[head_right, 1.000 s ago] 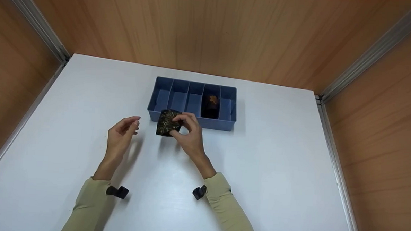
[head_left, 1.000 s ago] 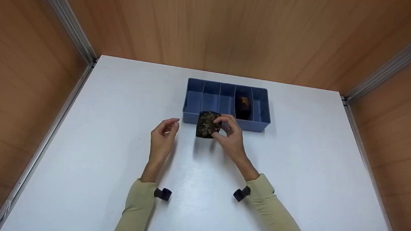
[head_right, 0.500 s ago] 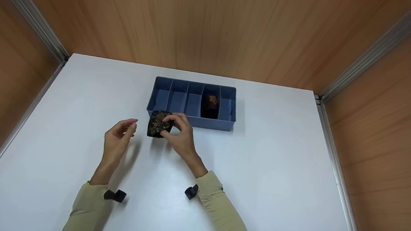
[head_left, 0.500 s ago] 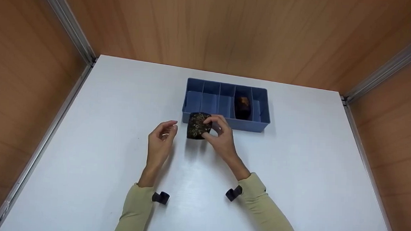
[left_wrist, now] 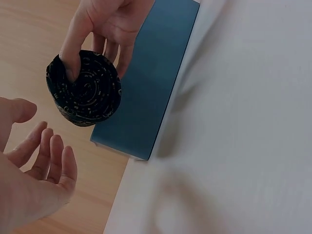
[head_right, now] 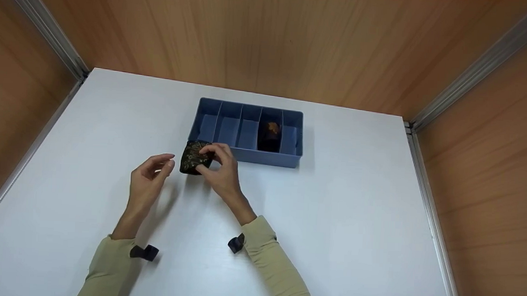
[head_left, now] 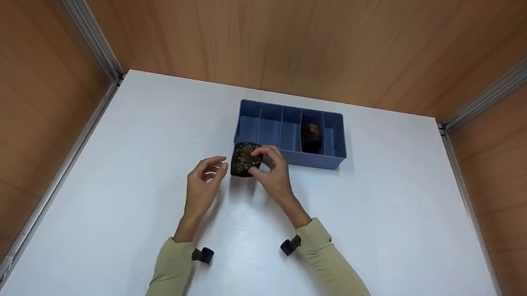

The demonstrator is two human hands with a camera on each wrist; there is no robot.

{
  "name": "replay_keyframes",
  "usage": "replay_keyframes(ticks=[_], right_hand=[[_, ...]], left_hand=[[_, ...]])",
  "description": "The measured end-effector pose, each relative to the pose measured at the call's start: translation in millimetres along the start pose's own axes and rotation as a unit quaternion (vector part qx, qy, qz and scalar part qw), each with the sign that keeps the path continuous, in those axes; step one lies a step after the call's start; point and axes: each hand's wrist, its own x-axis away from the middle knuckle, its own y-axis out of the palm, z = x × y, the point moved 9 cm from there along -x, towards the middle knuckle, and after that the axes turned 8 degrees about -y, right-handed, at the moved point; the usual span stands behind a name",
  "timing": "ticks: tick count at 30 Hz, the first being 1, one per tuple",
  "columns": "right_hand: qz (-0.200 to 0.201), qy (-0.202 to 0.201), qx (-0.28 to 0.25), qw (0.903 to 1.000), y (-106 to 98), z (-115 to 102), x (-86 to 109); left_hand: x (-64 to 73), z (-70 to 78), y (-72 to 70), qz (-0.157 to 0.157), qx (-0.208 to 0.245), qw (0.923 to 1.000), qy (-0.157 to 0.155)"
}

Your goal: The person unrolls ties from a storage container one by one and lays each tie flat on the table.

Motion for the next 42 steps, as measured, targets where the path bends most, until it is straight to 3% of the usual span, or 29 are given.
replay_keyframes(ticks=[7, 13, 22, 42], right_hand=[[-0.008, 0.002, 0.001, 1.0, 13, -1, -4.3], [-0.021, 0.008, 0.005, 0.9997, 24, 25, -6.5], [-0.043, 0.011, 0.011, 0.999, 37, 35, -11.2], [-0.091, -0.017, 0.064, 0.9937, 71, 27, -20.7]], left_hand=[[1.4, 2.5, -0.4, -0.032, -0.002, 0.9993, 0.021], [2.3, 4.9, -0.9, -0.03, -0.019, 0.9992, 0.018], [11.2, 33.9, -9.0, -0.023, -0.004, 0.9995, 0.02], [8.3, 29.4, -35.6, 0.015, 0.007, 0.9998, 0.009]])
